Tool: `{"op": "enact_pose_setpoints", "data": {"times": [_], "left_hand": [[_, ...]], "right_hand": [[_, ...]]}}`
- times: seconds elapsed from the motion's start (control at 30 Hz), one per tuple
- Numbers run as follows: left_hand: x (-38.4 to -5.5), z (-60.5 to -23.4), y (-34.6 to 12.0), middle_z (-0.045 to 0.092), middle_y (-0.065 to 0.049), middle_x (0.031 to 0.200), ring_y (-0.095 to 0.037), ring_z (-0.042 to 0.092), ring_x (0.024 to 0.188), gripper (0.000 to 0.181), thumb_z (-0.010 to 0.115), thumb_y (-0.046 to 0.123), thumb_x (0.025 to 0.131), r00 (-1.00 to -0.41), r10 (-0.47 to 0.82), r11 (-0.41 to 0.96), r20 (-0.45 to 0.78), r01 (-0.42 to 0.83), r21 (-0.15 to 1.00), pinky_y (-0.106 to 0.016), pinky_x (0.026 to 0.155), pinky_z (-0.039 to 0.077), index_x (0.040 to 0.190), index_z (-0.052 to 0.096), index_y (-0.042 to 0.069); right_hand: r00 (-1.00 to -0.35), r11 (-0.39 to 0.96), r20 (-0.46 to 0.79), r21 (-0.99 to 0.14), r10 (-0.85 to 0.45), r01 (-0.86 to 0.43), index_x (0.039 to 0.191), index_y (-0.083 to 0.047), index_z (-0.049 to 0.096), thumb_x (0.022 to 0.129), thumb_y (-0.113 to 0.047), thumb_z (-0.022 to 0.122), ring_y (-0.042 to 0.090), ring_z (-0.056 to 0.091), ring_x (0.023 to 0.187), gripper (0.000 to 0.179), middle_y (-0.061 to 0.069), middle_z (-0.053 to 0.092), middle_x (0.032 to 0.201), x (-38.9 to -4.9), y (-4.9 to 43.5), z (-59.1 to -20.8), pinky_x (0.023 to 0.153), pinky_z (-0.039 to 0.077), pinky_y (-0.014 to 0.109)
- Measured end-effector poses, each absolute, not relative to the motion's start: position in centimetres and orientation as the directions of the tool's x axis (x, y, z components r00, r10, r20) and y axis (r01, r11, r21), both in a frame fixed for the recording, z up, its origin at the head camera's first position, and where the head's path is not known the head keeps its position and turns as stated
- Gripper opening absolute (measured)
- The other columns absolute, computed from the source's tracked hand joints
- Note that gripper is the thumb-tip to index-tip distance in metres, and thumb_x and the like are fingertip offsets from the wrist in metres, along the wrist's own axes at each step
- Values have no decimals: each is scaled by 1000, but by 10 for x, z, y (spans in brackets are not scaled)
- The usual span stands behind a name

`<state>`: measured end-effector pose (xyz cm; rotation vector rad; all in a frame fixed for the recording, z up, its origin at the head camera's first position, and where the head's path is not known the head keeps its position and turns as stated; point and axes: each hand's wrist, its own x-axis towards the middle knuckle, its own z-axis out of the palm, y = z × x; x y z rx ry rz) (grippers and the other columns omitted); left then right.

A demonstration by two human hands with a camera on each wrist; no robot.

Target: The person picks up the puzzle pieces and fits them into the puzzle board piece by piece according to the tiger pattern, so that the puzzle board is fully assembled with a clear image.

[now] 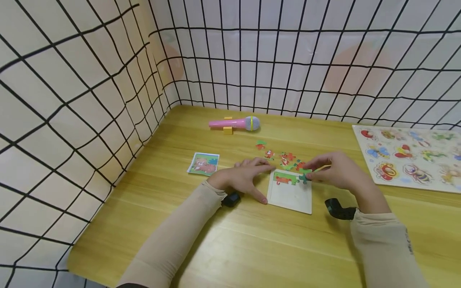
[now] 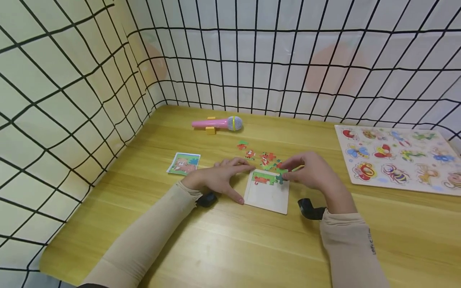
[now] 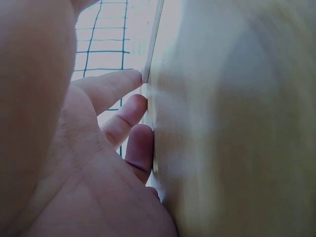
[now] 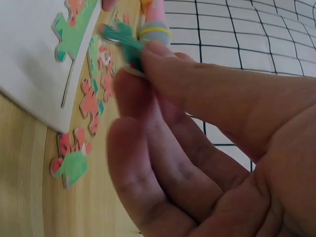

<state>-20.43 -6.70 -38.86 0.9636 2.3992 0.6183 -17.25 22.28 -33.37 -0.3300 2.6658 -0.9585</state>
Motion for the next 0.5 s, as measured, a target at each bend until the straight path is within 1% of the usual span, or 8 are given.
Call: {"op": "enact_pose_setpoints", "data": {"times": [0.2,0.27,0.33,0.43,0.5], "left_hand": [[-203,-389,-70,21,8,158,-22,19,139,106,85,56,74,-644,719,653,-260,499,570,-48,108,18,160,28,30],[-203,-389,-71,21,7,158,-22,19,140,106,86,55,74,-644,719,653,-261,498,571,-49,108,18,160,28,30],[-203,-388,-71,21,7,158,-23,19,140,107,86,55,74,-642,720,653,-263,498,571,-50,109,18,160,28,30],[-203,-388,-70,20,8,158,-21,20,138,107,86,55,74,-639,724,648,-260,501,573,-49,108,17,160,28,30],[-204,-387,-69,20,8,158,-20,21,135,107,86,56,74,-638,726,646,-257,503,575,-47,107,18,160,28,30]], "right_hand": [[-902,739,-270,-669,-336,-75,112,-8,76,90,-23,79,22,66,89,28,10,69,111,-176,223,-344,75,51,38],[-896,746,-277,-660,-346,-84,112,-7,76,90,-22,79,22,64,90,28,10,70,110,-178,222,-348,75,50,37],[-894,751,-278,-654,-351,-91,111,-5,76,89,-21,79,24,62,93,27,10,70,109,-179,222,-350,75,49,37],[-895,767,-277,-633,-348,-102,109,-5,76,89,-22,80,27,57,96,26,11,69,108,-179,221,-351,74,45,36],[-898,771,-275,-629,-342,-100,109,-5,76,89,-21,79,28,56,95,26,11,69,107,-179,220,-351,72,44,36]]}}
